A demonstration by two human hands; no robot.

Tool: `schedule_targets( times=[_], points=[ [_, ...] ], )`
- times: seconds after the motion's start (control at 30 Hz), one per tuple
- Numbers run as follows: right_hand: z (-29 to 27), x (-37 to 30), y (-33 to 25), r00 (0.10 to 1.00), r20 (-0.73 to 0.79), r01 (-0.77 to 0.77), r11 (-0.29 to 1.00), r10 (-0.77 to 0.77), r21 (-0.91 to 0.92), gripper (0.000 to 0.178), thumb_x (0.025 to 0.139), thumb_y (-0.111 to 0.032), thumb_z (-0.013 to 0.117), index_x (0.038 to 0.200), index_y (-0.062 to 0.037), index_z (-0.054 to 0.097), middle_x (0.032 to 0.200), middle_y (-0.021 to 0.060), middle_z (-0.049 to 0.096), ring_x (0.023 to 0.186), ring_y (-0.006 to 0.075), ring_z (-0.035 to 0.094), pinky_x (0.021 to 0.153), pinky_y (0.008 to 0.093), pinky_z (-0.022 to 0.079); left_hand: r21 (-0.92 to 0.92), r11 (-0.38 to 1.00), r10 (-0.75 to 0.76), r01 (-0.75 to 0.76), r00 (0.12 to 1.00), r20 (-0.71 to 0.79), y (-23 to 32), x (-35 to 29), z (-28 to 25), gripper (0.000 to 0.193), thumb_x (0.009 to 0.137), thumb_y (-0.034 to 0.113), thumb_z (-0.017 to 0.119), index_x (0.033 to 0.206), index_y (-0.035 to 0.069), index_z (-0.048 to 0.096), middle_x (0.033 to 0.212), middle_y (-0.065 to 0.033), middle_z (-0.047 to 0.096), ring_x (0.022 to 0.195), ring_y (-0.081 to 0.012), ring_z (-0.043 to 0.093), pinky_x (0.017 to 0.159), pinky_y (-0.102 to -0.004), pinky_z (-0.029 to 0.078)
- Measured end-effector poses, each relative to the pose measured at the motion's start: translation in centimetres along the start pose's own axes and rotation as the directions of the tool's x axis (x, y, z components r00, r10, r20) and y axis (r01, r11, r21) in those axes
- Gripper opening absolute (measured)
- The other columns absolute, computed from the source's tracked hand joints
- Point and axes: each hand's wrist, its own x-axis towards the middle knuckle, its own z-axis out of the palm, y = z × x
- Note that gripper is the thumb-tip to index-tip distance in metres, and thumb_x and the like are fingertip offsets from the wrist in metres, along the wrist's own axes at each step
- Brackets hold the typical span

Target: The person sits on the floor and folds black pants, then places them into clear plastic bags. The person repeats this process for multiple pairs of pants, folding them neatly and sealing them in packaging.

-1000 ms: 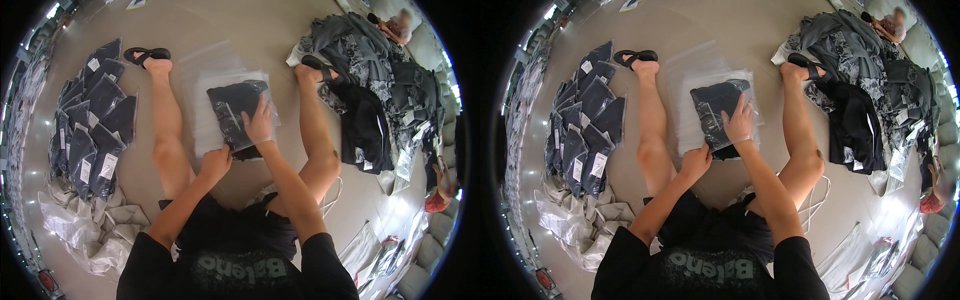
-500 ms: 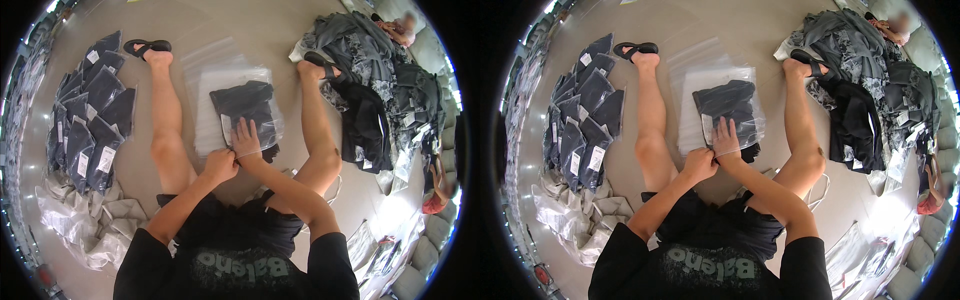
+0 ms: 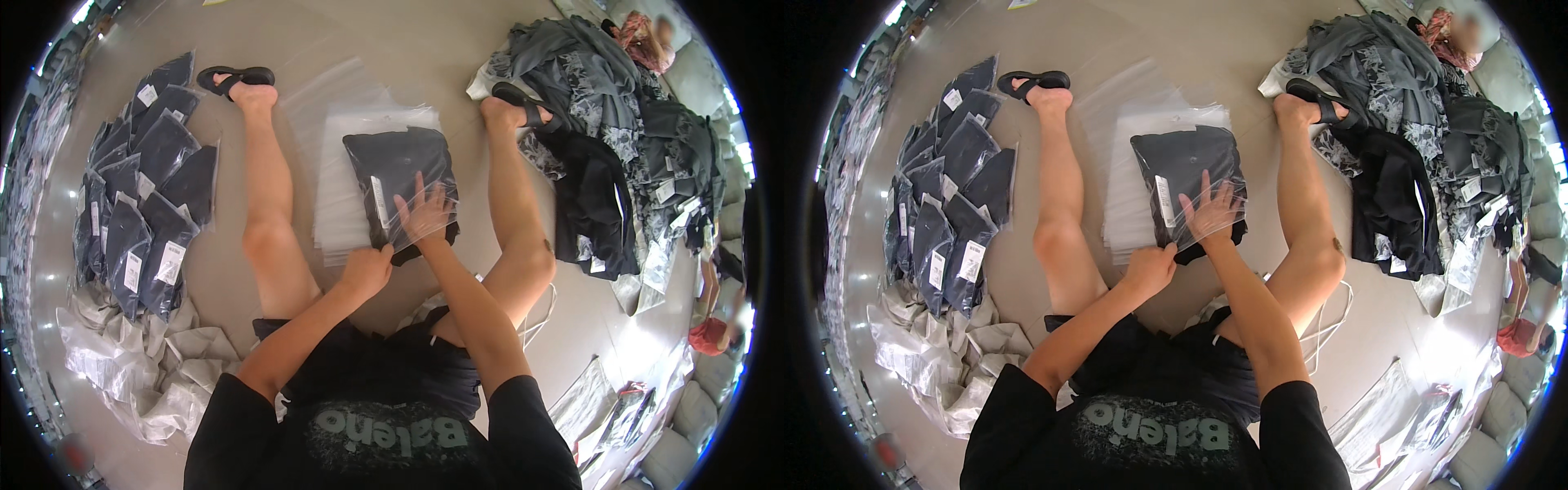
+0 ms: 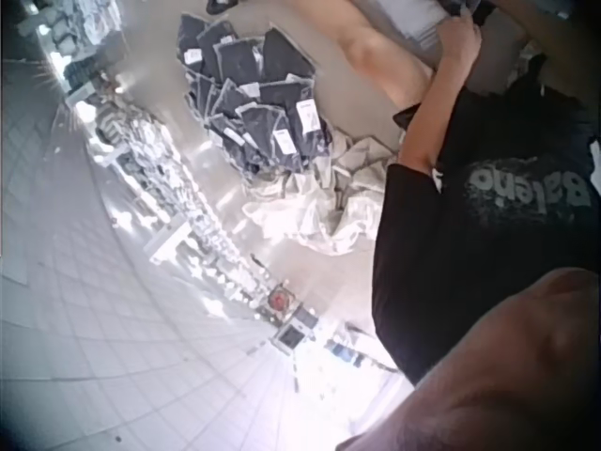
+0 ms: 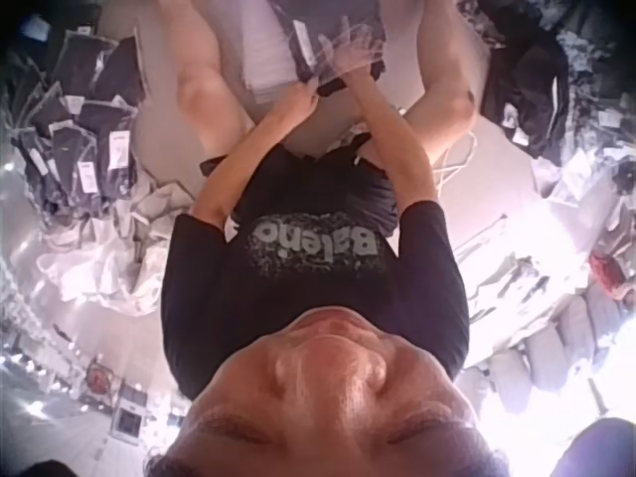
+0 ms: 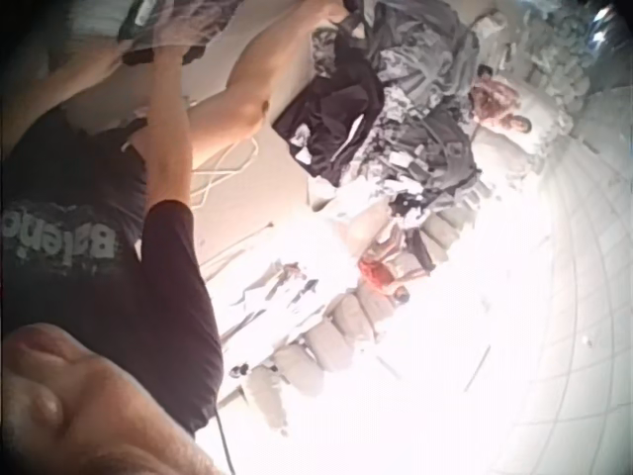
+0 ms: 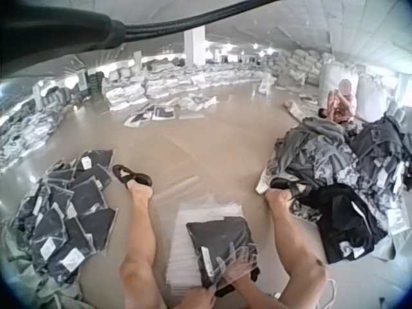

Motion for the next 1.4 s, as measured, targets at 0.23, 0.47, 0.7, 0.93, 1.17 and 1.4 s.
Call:
schedule_targets(
  times=[0.23,0.47,0.7,0.93,1.17,1.4],
  points=[
    [-2.8,-0.4,-3.2,0.859,-0.080,0.511,0.857,-0.506,0.066,0.059,0.104,-0.048,0.058,0.157,-0.0254,0.053,0.170,0.0214,0.038,0.156,0.0488,0.032,0.125,0.0714,0.019,-0.067,0.992,-0.117,0.105,0.968,-0.221,-1.5,0.5,-2.5,0.022,0.088,0.010,0.071,0.100,0.004,0.054,0.098,-0.0199,0.068,0.088,-0.0381,0.068,0.074,-0.0501,0.056],
    [0.0,-0.5,-2.9,0.808,0.054,0.577,0.807,-0.587,0.128,0.072,0.096,-0.042,0.067,0.159,-0.0122,0.049,0.167,0.0212,0.042,0.157,0.0478,0.033,0.130,0.0658,0.015,-0.133,0.991,-0.043,0.031,0.995,-0.089,-3.3,0.5,-0.4,0.019,0.084,0.005,0.069,0.097,0.003,0.056,0.095,-0.0210,0.064,0.092,-0.0431,0.065,0.077,-0.0548,0.052],
    [-2.2,-5.8,-0.1,0.990,-0.142,0.052,0.984,-0.028,0.169,0.088,0.097,-0.050,0.070,0.163,0.0006,0.040,0.166,0.0362,0.034,0.156,0.0520,0.031,0.127,0.0620,0.026,-0.128,0.984,-0.126,0.119,0.991,-0.041,-4.3,-0.1,1.9,0.018,0.082,0.004,0.069,0.097,0.001,0.059,0.083,-0.0233,0.065,0.080,-0.0467,0.066,0.070,-0.0587,0.051],
    [-1.2,-5.1,1.5,0.974,-0.083,0.221,0.967,-0.211,0.126,0.085,0.099,-0.048,0.068,0.164,-0.0020,0.039,0.167,0.0386,0.028,0.158,0.0521,0.027,0.128,0.0587,0.026,-0.138,0.980,-0.164,0.145,0.977,-0.139,-3.8,0.2,2.9,0.017,0.084,-0.003,0.065,0.090,0.002,0.051,0.086,-0.0216,0.061,0.082,-0.0476,0.063,0.069,-0.0564,0.048],
    [-8.2,-7.6,0.4,0.893,0.375,0.182,0.963,-0.247,0.200,0.056,0.088,-0.019,0.074,0.137,-0.0024,0.053,0.133,0.0249,0.058,0.126,0.0408,0.058,0.108,0.0522,0.047,-0.314,0.932,-0.270,0.180,0.923,-0.274,-3.9,-0.5,2.2,0.027,0.085,-0.009,0.066,0.092,0.003,0.043,0.092,-0.0174,0.047,0.076,-0.0394,0.053,0.069,-0.0443,0.046],
    [-3.1,-4.5,4.7,0.978,0.061,-0.198,0.979,0.200,-0.049,0.052,0.083,-0.013,0.077,0.128,-0.0075,0.052,0.114,0.0203,0.066,0.108,0.0393,0.067,0.093,0.0523,0.054,-0.414,0.910,-0.170,-0.012,0.900,-0.401,-2.6,0.6,1.1,0.017,0.088,-0.011,0.061,0.095,0.002,0.051,0.087,-0.0141,0.051,0.075,-0.0291,0.054,0.069,-0.0376,0.047]
  ],
)
